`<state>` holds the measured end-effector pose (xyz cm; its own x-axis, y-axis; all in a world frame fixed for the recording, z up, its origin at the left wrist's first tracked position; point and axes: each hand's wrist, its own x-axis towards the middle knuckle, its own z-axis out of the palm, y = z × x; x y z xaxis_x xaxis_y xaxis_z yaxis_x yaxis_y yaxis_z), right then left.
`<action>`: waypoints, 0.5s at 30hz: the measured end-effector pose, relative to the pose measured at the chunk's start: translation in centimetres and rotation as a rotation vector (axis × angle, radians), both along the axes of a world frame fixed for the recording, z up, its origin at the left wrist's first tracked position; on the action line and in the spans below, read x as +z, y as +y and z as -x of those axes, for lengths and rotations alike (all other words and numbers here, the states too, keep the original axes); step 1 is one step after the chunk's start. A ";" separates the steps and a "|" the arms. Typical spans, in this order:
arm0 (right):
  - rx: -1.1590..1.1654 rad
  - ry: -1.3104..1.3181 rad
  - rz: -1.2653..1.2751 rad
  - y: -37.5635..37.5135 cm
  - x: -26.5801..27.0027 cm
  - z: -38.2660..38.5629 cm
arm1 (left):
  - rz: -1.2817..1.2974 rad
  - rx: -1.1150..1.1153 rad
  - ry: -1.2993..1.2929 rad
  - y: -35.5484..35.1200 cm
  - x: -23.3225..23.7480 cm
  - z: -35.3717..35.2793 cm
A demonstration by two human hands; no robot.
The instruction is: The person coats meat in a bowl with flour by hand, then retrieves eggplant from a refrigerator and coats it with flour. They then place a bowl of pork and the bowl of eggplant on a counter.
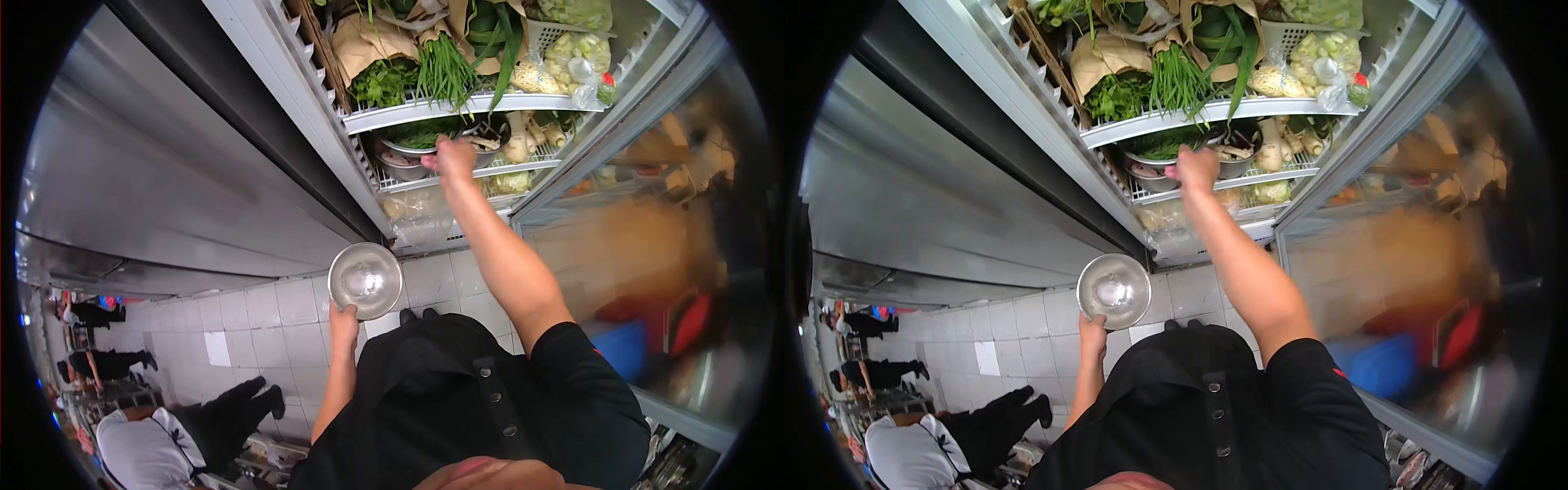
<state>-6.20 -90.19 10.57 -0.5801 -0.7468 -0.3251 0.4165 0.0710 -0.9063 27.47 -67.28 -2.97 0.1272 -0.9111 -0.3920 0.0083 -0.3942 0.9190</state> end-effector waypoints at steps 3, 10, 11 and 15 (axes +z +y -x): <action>0.009 0.044 -0.011 -0.4 -2.3 -1.0 | 0.011 -0.080 0.007 -2.1 0.4 1.4; 0.276 -0.030 0.108 3.6 -3.7 0.4 | 0.003 -0.234 0.011 -4.8 1.4 4.3; 0.381 -0.126 0.164 4.5 -4.1 1.3 | -0.059 -0.240 0.044 -5.1 1.4 4.7; 0.363 0.364 0.137 5.6 -7.7 9.5 | -0.008 -0.260 0.022 -6.2 1.3 7.1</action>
